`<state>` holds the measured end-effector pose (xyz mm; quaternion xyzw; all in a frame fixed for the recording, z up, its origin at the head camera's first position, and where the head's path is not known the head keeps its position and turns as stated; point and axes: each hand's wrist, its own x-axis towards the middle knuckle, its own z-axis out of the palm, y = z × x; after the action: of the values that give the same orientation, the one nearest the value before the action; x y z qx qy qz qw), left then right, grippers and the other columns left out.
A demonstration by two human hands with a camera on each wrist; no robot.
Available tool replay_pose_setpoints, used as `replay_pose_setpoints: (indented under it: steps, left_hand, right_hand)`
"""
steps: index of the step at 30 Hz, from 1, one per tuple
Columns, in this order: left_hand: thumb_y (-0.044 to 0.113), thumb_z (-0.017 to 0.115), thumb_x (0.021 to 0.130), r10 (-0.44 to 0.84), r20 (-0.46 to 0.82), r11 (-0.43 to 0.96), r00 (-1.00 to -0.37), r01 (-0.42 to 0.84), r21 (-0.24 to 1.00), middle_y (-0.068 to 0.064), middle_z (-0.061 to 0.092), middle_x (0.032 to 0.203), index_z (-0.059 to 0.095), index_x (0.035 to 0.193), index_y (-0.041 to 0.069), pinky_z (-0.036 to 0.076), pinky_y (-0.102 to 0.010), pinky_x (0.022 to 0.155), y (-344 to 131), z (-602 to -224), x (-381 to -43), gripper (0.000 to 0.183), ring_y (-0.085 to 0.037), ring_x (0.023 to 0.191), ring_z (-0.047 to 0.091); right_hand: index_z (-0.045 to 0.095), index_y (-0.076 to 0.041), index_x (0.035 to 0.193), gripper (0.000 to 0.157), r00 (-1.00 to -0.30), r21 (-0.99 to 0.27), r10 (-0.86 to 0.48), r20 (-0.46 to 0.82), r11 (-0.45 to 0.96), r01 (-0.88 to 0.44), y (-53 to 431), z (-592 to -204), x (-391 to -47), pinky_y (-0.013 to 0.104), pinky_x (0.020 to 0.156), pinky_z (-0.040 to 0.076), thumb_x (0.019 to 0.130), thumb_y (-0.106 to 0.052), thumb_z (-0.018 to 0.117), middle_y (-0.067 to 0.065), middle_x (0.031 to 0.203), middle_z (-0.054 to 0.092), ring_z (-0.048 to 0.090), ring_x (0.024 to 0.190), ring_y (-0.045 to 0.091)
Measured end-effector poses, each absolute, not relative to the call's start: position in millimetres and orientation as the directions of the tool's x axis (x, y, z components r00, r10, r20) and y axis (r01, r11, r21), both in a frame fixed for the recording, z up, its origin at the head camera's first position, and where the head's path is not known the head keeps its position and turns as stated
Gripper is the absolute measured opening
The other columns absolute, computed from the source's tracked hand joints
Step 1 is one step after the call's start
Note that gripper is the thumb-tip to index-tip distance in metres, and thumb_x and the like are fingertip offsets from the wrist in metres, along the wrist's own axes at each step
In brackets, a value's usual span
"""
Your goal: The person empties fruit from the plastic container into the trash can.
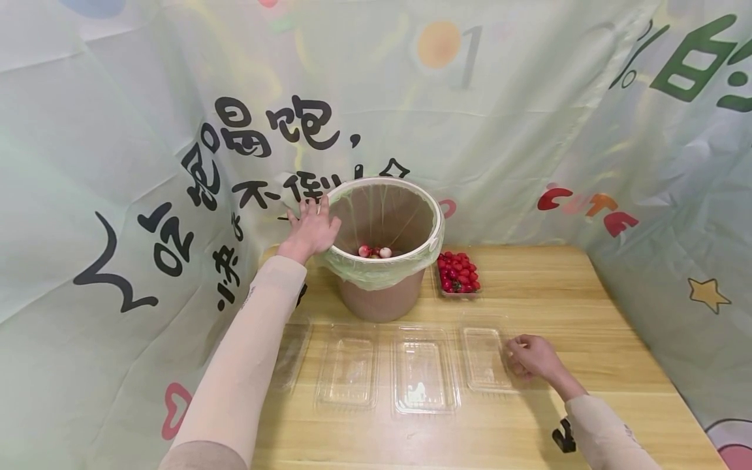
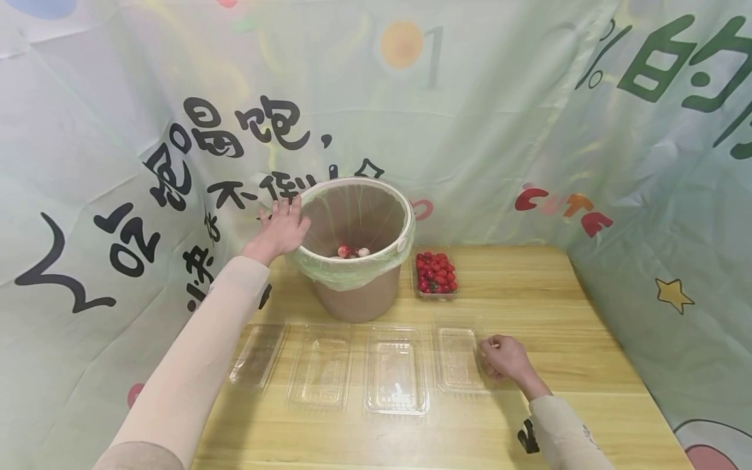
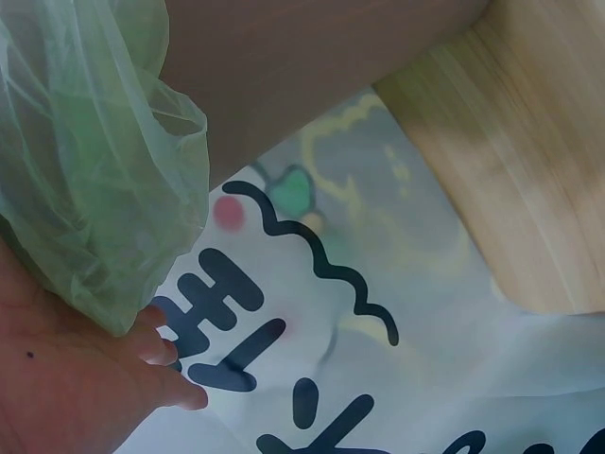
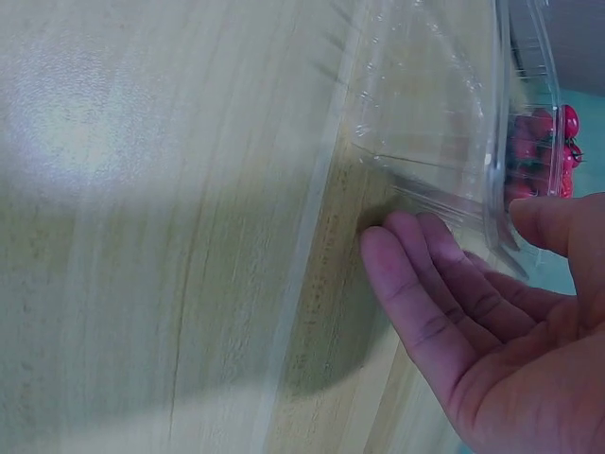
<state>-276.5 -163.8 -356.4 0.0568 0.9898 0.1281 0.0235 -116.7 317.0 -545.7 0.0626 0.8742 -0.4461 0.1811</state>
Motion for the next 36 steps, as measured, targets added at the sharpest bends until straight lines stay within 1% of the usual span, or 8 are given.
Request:
replay_pose_setpoints:
  steps: [4, 9, 11, 13, 15, 17, 25, 36]
  left_hand:
    - [0.046, 0.019, 0.107, 0.119, -0.029, 0.960, -0.992, 0.107, 0.260, -0.034, 0.010, 0.173, 0.007, 0.169, 0.002, -0.002, -0.075, 0.126, -164, -357, -277, 0.076, -0.052, 0.162, 0.004]
    - [0.045, 0.019, 0.108, 0.117, -0.029, 0.959, -0.993, 0.105, 0.263, -0.033, 0.010, 0.173, 0.007, 0.169, 0.003, -0.002, -0.074, 0.127, -164, -357, -276, 0.076, -0.052, 0.162, 0.004]
    - [0.045, 0.019, 0.108, 0.116, -0.030, 0.959, -0.993, 0.104, 0.262, -0.033, 0.010, 0.173, 0.007, 0.169, 0.003, -0.002, -0.074, 0.127, -164, -356, -276, 0.076, -0.052, 0.162, 0.003]
    - [0.045, 0.018, 0.108, 0.116, -0.031, 0.960, -0.993, 0.104, 0.259, -0.033, 0.009, 0.173, 0.007, 0.169, 0.002, -0.002, -0.074, 0.127, -165, -357, -276, 0.075, -0.052, 0.162, 0.003]
    - [0.045, 0.018, 0.108, 0.115, -0.032, 0.961, -0.993, 0.103, 0.258, -0.033, 0.009, 0.173, 0.006, 0.169, 0.002, -0.003, -0.074, 0.127, -164, -357, -276, 0.075, -0.052, 0.162, 0.002]
    - [0.045, 0.019, 0.108, 0.115, -0.030, 0.960, -0.993, 0.103, 0.261, -0.033, 0.009, 0.173, 0.006, 0.169, 0.003, -0.003, -0.074, 0.127, -164, -357, -276, 0.075, -0.052, 0.162, 0.003]
    - [0.045, 0.020, 0.108, 0.107, -0.037, 0.959, -0.994, 0.093, 0.268, -0.033, 0.007, 0.173, 0.005, 0.169, 0.003, -0.004, -0.073, 0.127, -167, -355, -276, 0.076, -0.052, 0.162, 0.001]
    - [0.046, 0.017, 0.108, 0.116, -0.047, 0.959, -0.992, 0.099, 0.264, -0.031, 0.007, 0.174, 0.004, 0.169, 0.004, -0.004, -0.074, 0.127, -166, -355, -275, 0.076, -0.052, 0.162, 0.001]
  right_hand:
    - [0.061, 0.011, 0.115, 0.041, -0.925, -0.745, -0.047, -0.376, 0.610, 0.271, 318, -545, -118, 0.032, 0.054, 0.057, 0.109, -0.029, 0.054, 0.007, 0.070, 0.065, 0.059, 0.059, 0.017]
    - [0.054, 0.018, 0.132, 0.056, -0.952, -0.683, -0.043, -0.303, 0.706, 0.186, 322, -538, -128, 0.034, 0.061, 0.058, 0.110, -0.034, 0.051, 0.017, 0.087, 0.074, 0.068, 0.067, 0.022]
    - [0.055, 0.019, 0.133, 0.059, -0.965, -0.648, -0.046, -0.258, 0.749, 0.137, 324, -534, -135, 0.038, 0.067, 0.060, 0.110, -0.035, 0.050, 0.026, 0.098, 0.075, 0.072, 0.078, 0.029]
    - [0.056, 0.019, 0.133, 0.061, -0.972, -0.625, -0.050, -0.228, 0.773, 0.106, 325, -529, -142, 0.046, 0.076, 0.062, 0.111, -0.037, 0.048, 0.034, 0.111, 0.073, 0.074, 0.091, 0.040]
    - [0.057, 0.019, 0.133, 0.060, -0.981, -0.609, -0.047, -0.190, 0.789, 0.080, 326, -523, -149, 0.054, 0.085, 0.061, 0.111, -0.036, 0.047, 0.040, 0.121, 0.068, 0.070, 0.106, 0.050]
    - [0.058, 0.018, 0.133, 0.059, -0.986, -0.606, -0.040, -0.162, 0.792, 0.068, 326, -519, -156, 0.060, 0.091, 0.058, 0.111, -0.036, 0.046, 0.043, 0.128, 0.063, 0.065, 0.114, 0.055]
    - [0.055, 0.016, 0.140, 0.061, -0.994, -0.626, -0.018, -0.111, 0.777, 0.056, 316, -510, -189, 0.063, 0.097, 0.055, 0.111, -0.037, 0.044, 0.042, 0.135, 0.060, 0.062, 0.121, 0.056]
    - [0.045, 0.016, 0.148, 0.064, -0.992, -0.645, -0.009, -0.125, 0.760, 0.074, 295, -500, -219, 0.064, 0.104, 0.051, 0.111, -0.036, 0.041, 0.043, 0.142, 0.055, 0.059, 0.127, 0.056]
